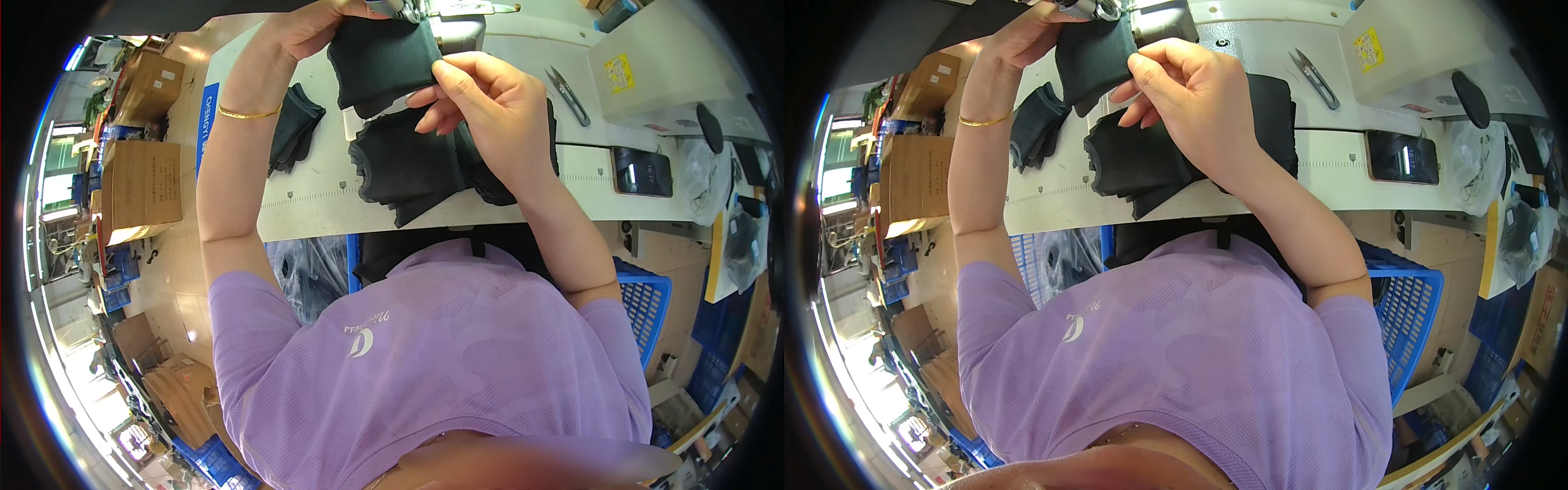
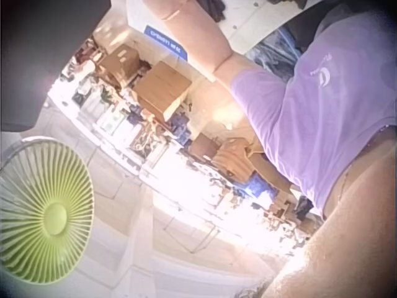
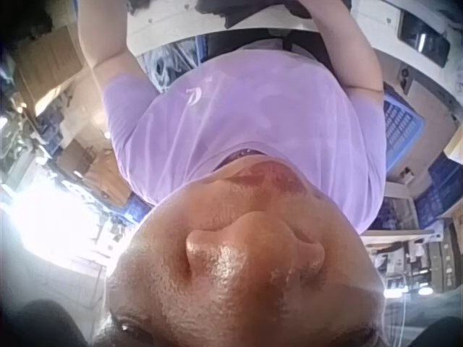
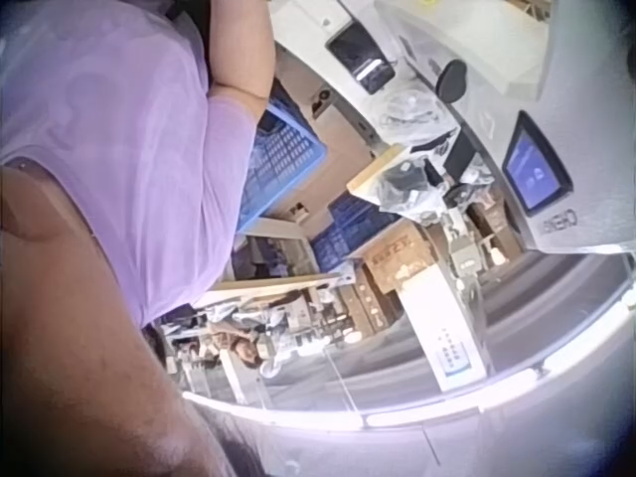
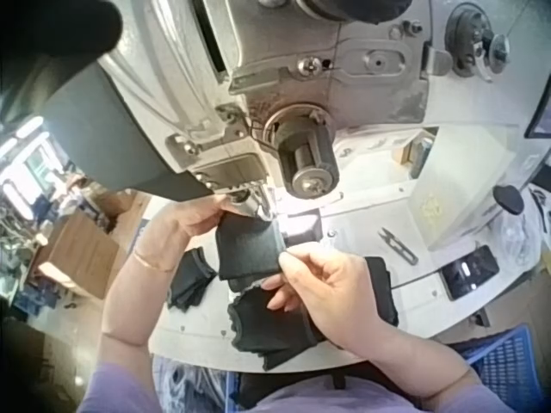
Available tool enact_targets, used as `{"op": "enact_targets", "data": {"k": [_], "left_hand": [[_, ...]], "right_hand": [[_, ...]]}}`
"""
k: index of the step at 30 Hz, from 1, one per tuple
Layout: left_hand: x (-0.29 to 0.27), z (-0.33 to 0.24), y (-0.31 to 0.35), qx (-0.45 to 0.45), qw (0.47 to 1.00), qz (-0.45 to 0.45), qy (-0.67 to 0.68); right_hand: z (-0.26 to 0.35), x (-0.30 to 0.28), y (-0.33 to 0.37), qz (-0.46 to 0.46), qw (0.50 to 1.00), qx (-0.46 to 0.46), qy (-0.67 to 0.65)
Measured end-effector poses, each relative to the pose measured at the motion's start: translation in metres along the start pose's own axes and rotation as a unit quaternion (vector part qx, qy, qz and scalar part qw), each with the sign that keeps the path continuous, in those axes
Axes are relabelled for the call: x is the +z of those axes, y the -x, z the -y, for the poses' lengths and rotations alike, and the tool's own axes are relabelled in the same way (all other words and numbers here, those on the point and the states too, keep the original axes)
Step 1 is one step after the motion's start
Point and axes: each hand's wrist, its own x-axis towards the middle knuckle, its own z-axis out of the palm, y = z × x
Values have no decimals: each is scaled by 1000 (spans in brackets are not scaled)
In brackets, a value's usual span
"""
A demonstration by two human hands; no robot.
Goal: Sewing together black fabric components of a shoe using an industrial sewing machine and trimming excess thread with snips.
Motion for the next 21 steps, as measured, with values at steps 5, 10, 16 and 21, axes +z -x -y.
{"op": "enact_targets", "data": {"k": [5, 10, 16, 21], "left_hand": [[3, 1, 6, 120, 970, -78, -196], [16, -2, 16, 236, 881, -148, -383], [71, 4, 63, 346, 827, -279, -344], [91, 2, 70, 380, 819, -242, -355]], "right_hand": [[0, 3, -7, -1, 1000, -5, -6], [-3, 5, -9, -6, 1000, -11, -15], [-4, 5, -9, -27, 999, 4, -21], [-16, 1, -3, -69, 991, -94, 63]]}}
